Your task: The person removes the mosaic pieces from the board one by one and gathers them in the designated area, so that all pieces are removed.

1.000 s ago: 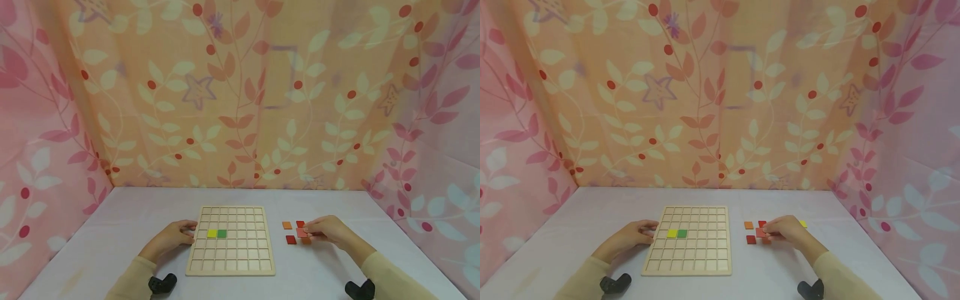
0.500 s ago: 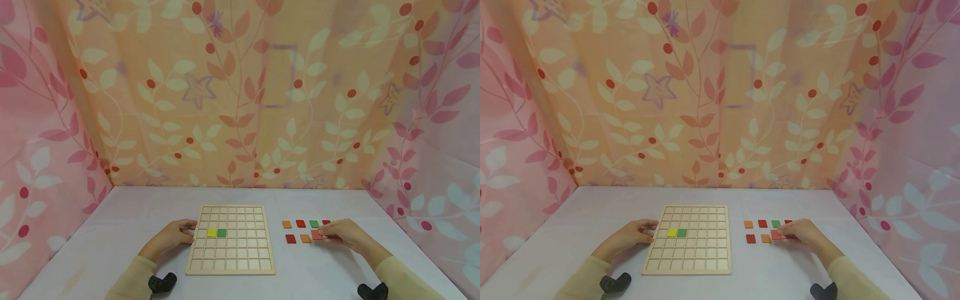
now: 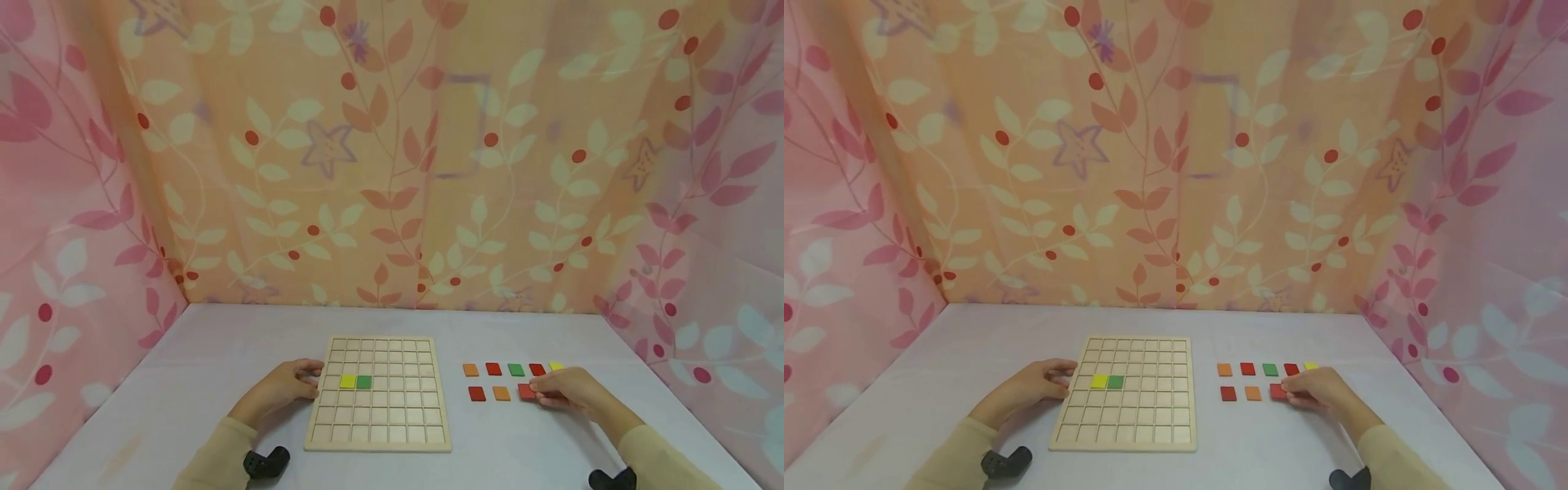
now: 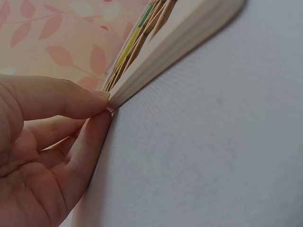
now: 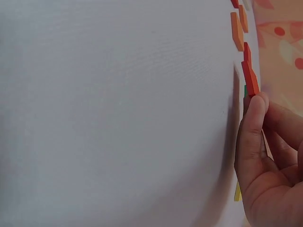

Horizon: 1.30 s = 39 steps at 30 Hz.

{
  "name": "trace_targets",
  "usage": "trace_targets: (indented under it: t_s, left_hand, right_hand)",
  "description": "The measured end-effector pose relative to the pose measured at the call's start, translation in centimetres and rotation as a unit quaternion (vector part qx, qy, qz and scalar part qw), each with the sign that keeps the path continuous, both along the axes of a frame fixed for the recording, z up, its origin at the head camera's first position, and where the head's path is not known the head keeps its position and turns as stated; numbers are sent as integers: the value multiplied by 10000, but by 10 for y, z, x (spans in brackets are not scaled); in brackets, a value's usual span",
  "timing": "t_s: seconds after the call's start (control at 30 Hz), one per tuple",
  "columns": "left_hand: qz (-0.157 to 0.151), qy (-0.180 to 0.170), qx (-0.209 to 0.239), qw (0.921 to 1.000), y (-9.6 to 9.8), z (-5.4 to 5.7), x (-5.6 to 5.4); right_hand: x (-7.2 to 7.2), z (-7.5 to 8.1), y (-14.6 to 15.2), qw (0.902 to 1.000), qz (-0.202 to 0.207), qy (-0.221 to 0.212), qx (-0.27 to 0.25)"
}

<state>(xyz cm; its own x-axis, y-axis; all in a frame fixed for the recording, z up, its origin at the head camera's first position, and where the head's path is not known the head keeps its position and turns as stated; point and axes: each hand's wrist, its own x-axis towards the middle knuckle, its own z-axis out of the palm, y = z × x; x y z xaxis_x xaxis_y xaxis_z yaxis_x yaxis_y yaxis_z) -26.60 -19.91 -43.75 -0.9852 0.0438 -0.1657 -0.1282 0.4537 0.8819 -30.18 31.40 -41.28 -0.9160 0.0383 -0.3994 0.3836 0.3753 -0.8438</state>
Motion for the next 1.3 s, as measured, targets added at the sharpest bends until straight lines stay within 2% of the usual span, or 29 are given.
trace_targets:
  t_s: [0.17, 0.33, 0.57, 0.73, 0.8, 0.9, 1.07, 1.17, 1.3]
  left_hand:
    - [37, -31, -2, 10000, 1, -2, -1]
    - [53, -13, 0, 10000, 1, -2, -1]
    - [-212, 1, 79, 9997, -1, -4, 0]
    - [-93, 22, -14, 10000, -1, -3, 0]
    - [-70, 8, 7, 10000, -1, -3, 0]
    - [-91, -13, -7, 10000, 0, -3, 2]
    - [-96, -1, -116, 9999, 1, -2, 2]
    - [-117, 18, -129, 9998, 0, -1, 1]
    - [-118, 19, -123, 9999, -2, -2, 1]
  right_hand:
    - [-1, -1, 3, 9998, -122, -66, -109]
    - [-2, -1, 2, 9998, -172, -64, 15]
    - [-1, -2, 2, 9998, -2, -4, 217]
    - [-3, -3, 0, 9988, 130, 142, 451]
    - [-4, -3, -1, 9987, 44, 113, 495]
    - [-1, 0, -2, 9971, 2, 113, 756]
    - [5, 18, -9, 9916, 115, 547, 1167]
    - [5, 26, -19, 9906, 263, 786, 1091]
    - [7, 26, -44, 9912, 459, 888, 872]
